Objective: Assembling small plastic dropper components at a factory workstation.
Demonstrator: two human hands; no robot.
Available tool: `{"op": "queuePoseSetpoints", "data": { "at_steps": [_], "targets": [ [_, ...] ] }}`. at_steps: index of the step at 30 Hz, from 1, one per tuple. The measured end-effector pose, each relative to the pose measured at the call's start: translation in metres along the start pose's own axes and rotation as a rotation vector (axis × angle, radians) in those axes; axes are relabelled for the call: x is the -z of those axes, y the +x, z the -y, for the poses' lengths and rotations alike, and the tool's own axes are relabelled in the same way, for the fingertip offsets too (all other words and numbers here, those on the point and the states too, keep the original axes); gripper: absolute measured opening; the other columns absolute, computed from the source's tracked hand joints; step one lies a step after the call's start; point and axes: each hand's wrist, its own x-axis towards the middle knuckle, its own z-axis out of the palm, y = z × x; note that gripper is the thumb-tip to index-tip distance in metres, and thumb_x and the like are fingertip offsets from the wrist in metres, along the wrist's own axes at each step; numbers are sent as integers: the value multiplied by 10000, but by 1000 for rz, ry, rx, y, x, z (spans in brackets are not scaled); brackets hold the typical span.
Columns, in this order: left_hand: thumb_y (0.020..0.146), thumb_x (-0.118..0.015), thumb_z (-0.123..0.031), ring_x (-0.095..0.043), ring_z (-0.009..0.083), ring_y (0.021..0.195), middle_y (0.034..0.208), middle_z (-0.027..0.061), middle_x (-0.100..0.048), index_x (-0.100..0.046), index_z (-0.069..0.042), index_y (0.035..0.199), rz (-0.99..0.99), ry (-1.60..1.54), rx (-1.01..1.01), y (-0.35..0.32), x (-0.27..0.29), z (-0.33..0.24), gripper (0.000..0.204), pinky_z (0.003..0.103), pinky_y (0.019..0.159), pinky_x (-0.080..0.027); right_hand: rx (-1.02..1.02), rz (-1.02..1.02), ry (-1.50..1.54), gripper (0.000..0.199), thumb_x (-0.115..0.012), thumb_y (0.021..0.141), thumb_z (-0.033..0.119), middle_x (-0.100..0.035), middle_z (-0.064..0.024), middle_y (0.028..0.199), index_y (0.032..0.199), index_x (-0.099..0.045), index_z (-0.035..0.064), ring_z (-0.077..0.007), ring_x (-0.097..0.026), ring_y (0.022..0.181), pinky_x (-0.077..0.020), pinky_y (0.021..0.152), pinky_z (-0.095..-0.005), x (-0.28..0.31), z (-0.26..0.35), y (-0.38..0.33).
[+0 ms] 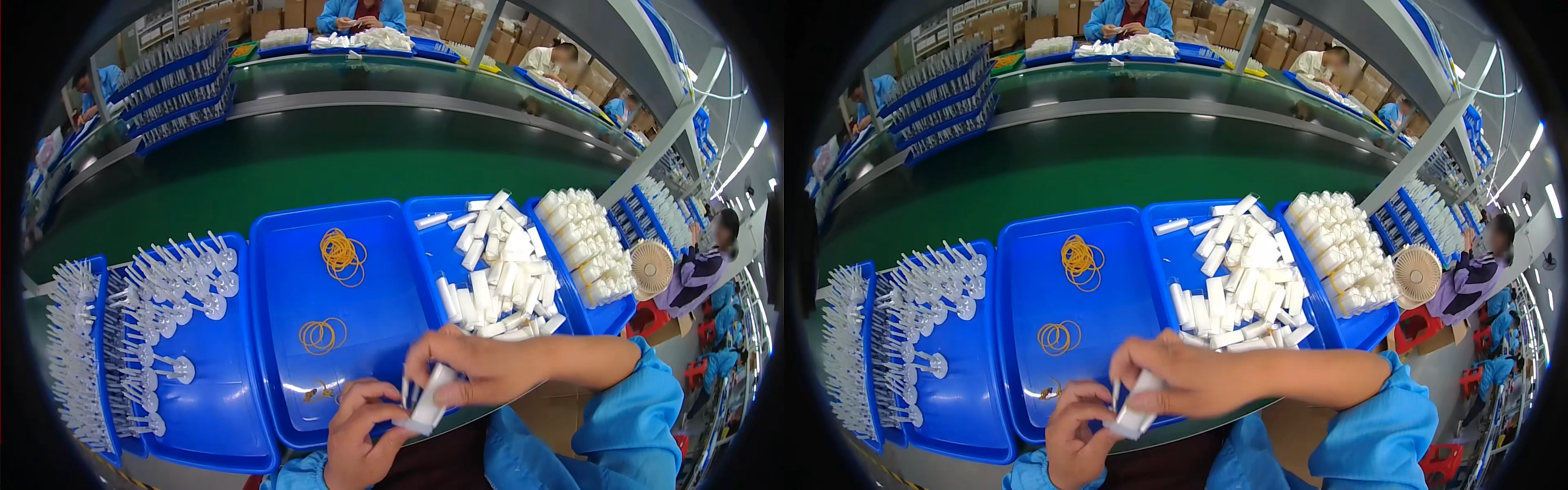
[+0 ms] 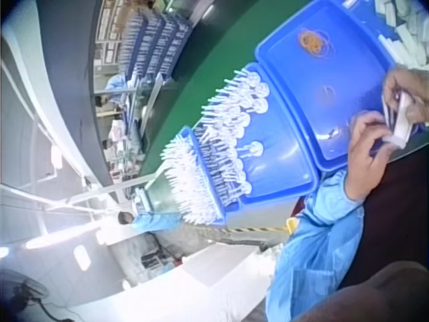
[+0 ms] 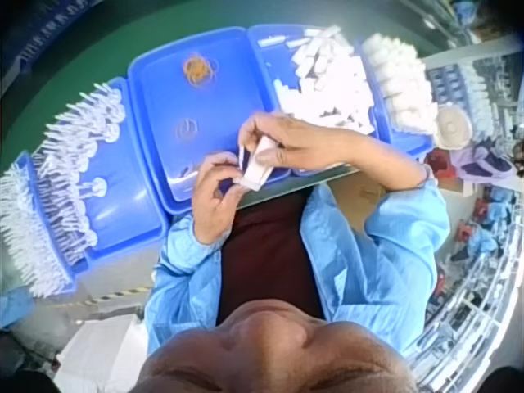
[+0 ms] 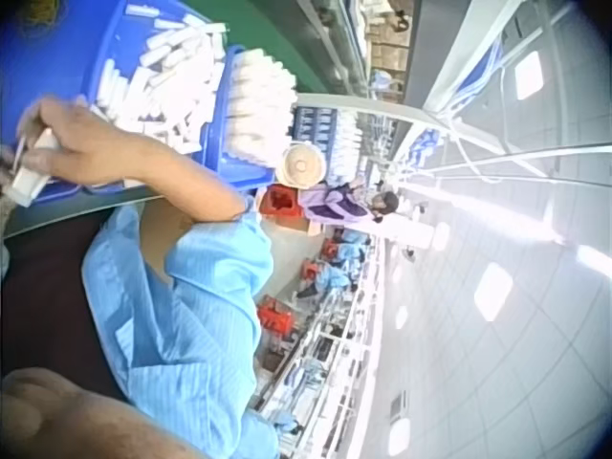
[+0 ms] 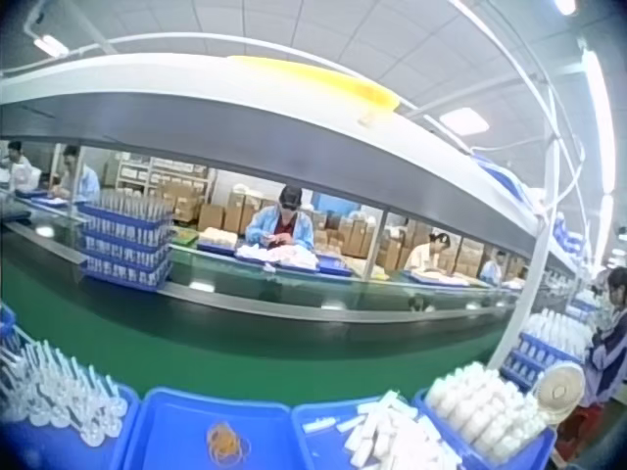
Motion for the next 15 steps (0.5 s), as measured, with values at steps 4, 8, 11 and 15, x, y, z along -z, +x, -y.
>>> {"op": "queuePoseSetpoints", "data": {
  "at_steps": [4,8,11,15],
  "targets": [
    [737,-681,-37,-539,241,922,1012,120,-591,-612,-34,876,-97,144,-76,12,0,1,155,416,913,-346,-9,-411,-537,310,-624,785,164,-580,-138,962,1041,-504,38,-285,-541,927,-434,786,-387,56,-65,38],
    [757,-657,1,-463,289,1103,1135,172,-529,-580,23,972,-58,141,-131,1,6,-4,229,420,930,-369,-107,-342,-1148,254,-654,716,134,-591,-86,944,949,-582,65,-261,-547,928,-436,792,-381,109,-133,48],
    [750,-666,1,-440,314,1138,1128,200,-525,-595,22,961,-129,17,-63,-2,7,-9,224,426,936,-357,-145,-256,-1221,255,-666,673,102,-589,-83,939,920,-610,69,-255,-538,931,-427,810,-380,110,-142,57],
    [751,-677,-23,-439,314,1139,1094,190,-549,-613,11,953,-174,-56,-39,-5,5,-7,214,430,949,-337,-82,-408,-1049,293,-675,653,89,-579,-85,933,943,-626,82,-259,-523,924,-405,829,-367,104,-119,42]
  ]
}}
